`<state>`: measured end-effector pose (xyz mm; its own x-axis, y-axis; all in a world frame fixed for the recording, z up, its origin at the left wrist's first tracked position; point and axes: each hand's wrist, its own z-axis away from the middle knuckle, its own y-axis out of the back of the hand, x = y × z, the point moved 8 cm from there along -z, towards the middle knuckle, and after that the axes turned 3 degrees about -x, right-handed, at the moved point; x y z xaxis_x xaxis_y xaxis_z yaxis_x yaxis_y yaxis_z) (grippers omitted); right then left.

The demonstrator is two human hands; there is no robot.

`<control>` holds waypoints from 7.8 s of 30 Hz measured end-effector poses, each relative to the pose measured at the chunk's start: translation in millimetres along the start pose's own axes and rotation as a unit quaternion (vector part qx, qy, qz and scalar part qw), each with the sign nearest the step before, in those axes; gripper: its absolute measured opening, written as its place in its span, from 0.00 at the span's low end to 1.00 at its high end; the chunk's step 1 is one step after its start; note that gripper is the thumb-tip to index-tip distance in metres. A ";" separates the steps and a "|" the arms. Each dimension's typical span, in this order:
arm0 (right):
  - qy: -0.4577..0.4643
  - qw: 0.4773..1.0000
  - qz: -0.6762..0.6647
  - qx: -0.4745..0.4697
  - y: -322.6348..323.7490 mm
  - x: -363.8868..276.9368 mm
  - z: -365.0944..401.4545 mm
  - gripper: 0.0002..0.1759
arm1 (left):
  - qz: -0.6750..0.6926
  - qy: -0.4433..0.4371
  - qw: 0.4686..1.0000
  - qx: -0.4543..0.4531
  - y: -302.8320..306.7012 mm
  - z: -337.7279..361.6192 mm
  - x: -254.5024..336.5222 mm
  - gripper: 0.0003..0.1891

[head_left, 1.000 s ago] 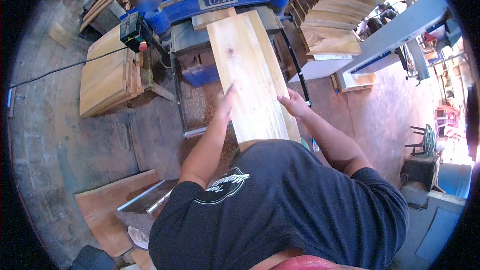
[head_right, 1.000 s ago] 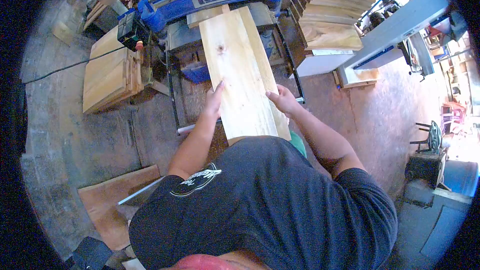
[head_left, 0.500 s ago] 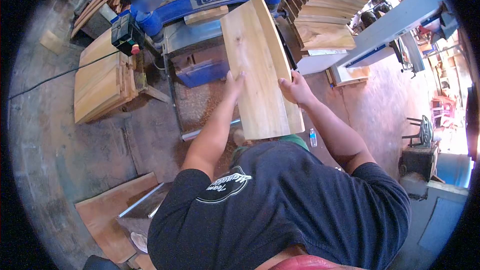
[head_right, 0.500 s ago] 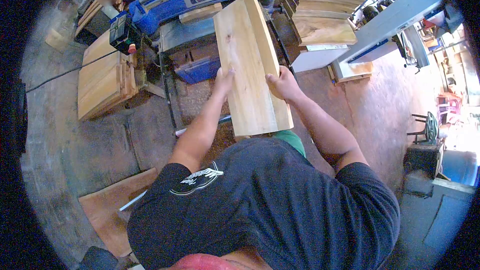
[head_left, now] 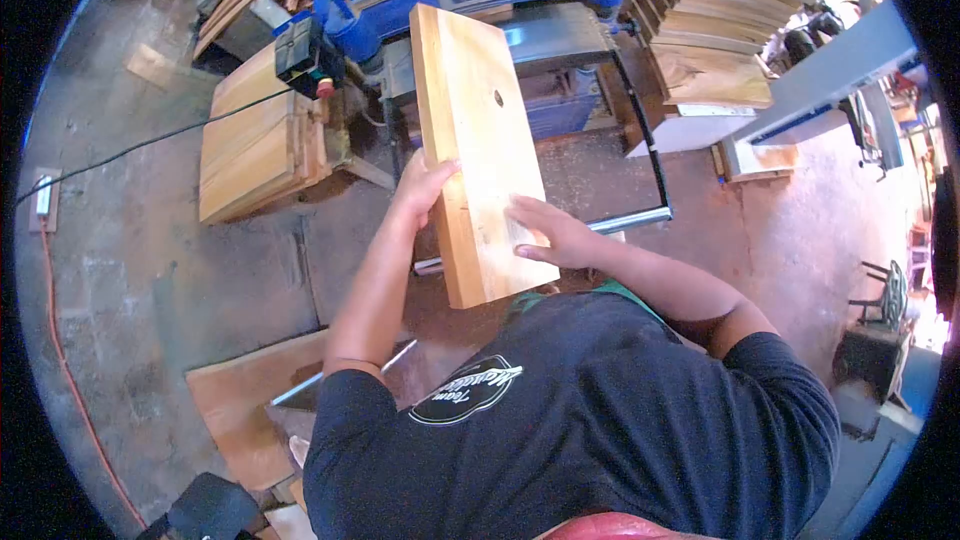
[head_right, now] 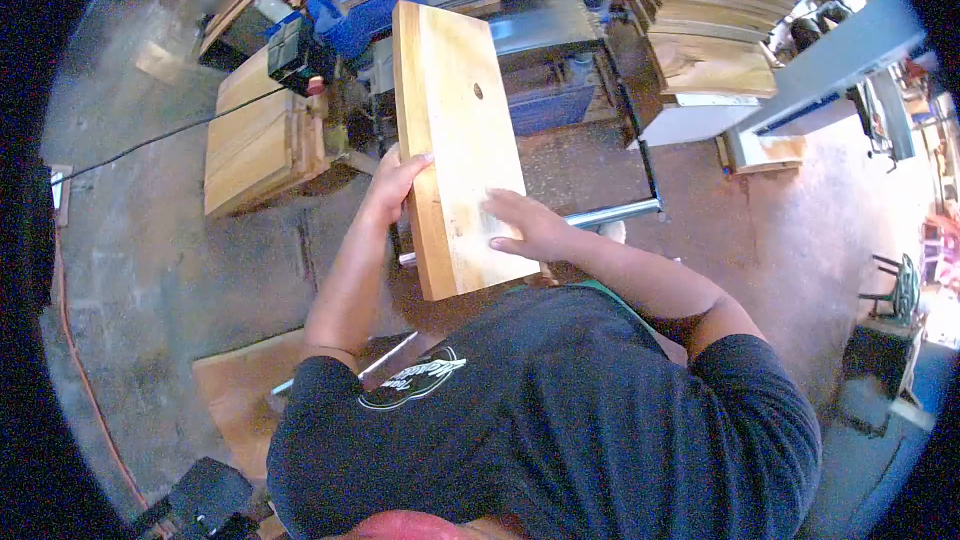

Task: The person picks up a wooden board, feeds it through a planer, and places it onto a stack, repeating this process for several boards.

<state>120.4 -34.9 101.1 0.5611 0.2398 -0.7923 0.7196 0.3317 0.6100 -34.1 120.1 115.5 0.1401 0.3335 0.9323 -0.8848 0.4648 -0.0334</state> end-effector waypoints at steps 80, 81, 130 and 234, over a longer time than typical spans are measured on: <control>-0.133 0.644 -0.457 0.598 696.9 366.7 12.6 0.19 | -0.492 0.140 0.804 0.303 -9.9 -119.3 -27.4 0.35; -0.136 0.645 -0.458 0.597 694.3 368.7 16.7 0.19 | -0.614 0.126 0.717 0.306 -52.3 -103.8 37.3 0.35; -0.290 0.795 -0.463 0.262 60.0 178.4 110.5 0.25 | -0.041 0.042 0.992 0.112 -125.7 -9.9 -72.9 0.32; -0.296 0.797 -0.468 0.241 33.3 193.3 -39.7 0.17 | -0.001 0.117 0.979 0.167 -42.8 17.1 -118.8 0.31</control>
<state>236.6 58.7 -32.3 -0.3210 -0.4264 -0.8456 0.9300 -0.3109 -0.1963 -20.5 46.5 12.3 0.2057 0.5292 0.8232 -0.9749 0.1845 0.1250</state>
